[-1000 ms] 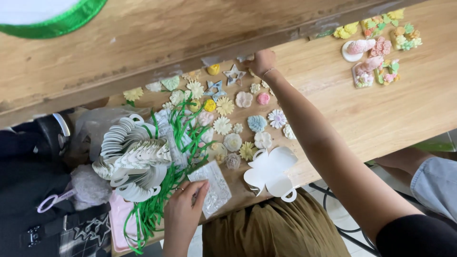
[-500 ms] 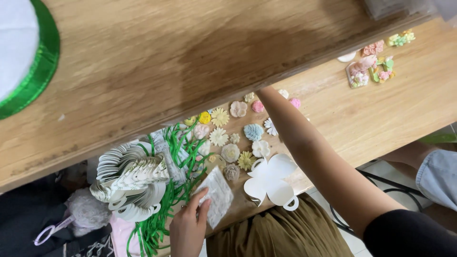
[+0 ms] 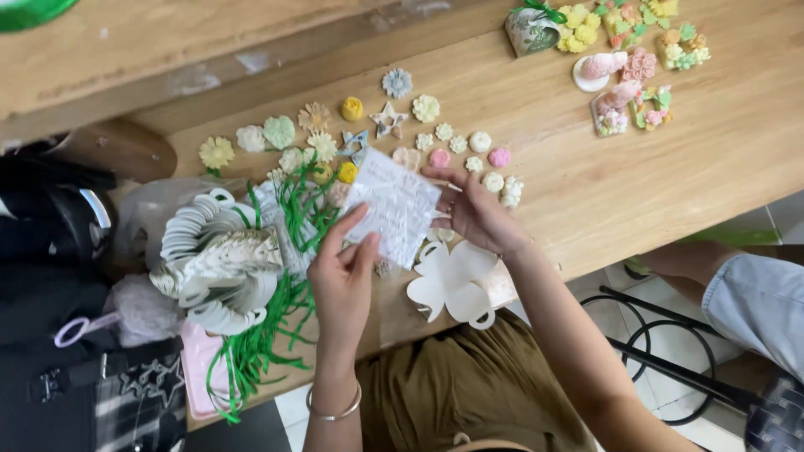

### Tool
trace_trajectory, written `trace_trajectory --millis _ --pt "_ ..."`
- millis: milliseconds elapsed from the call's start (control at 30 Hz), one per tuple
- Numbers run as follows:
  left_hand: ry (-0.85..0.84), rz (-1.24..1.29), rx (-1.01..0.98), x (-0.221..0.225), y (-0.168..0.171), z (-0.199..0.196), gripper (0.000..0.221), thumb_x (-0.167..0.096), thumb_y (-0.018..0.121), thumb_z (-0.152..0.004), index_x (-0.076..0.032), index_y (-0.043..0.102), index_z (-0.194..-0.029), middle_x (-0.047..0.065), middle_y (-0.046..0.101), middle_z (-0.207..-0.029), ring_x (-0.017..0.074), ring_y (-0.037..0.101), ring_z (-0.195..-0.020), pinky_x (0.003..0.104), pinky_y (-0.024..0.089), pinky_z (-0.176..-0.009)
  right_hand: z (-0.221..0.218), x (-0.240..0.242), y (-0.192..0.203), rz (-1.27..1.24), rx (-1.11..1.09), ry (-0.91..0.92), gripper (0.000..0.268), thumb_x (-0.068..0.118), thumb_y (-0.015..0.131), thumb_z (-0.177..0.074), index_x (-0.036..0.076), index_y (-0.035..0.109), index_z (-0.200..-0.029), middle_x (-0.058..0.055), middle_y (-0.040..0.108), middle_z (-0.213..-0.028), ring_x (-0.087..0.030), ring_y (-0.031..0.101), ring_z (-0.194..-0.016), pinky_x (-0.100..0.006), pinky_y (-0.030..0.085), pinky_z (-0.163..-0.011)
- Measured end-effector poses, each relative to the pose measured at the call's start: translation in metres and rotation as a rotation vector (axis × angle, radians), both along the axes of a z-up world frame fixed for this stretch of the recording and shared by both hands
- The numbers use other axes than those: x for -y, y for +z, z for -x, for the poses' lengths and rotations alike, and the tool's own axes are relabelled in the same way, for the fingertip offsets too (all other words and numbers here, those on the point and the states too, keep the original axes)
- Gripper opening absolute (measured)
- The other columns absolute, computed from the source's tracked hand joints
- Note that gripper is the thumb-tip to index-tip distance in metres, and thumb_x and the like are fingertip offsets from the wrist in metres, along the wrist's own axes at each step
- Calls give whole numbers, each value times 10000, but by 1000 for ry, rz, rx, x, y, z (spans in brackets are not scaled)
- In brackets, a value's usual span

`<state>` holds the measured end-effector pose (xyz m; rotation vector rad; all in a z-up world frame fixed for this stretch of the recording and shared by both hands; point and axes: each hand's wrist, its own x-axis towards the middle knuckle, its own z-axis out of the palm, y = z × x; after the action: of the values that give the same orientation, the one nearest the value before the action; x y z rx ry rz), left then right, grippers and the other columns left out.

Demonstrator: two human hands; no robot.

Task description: The person is sorting and examining various wax flower shapes and placing them on a shelf.

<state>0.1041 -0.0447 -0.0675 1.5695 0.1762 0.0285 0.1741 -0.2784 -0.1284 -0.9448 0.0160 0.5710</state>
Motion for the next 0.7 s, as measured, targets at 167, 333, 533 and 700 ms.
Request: trace_trajectory --millis 167,333,533,700 --pt "-35 34 63 37 15 6 394 -32 662 -1032 -15 610 -1423 109 700 -921 48 559 -751 227 514 -702 55 28 30 -292 77 -106 545 374 562 -1048 46 456 -1471 -133 632 -1372 -259 610 -1272 -485 521 -1062" --pt "-178 169 283 69 30 25 628 -20 661 -1010 -41 368 -1566 169 537 -1496 160 706 -1123 283 642 -865 74 49 43 -158 115 -371 338 185 609 -1085 -15 554 -1351 -105 689 -1250 -195 658 -1158 -382 553 -1012" --pt "-161 -214 494 70 17 38 1121 -184 870 -910 -36 28 -1634 314 296 -1581 412 466 -1429 485 431 -1162 91 57 65 404 293 -435 168 114 646 -1050 -17 710 -1133 -39 732 -976 -90 665 -874 -259 570 -794" --pt "-145 -277 312 69 10 51 885 -332 866 -838 0 331 -1460 216 580 -1319 278 652 -1109 386 558 -917 109 45 83 774 521 -31 161 128 654 -1013 3 725 -1085 -38 747 -938 -71 650 -860 -242 551 -770"
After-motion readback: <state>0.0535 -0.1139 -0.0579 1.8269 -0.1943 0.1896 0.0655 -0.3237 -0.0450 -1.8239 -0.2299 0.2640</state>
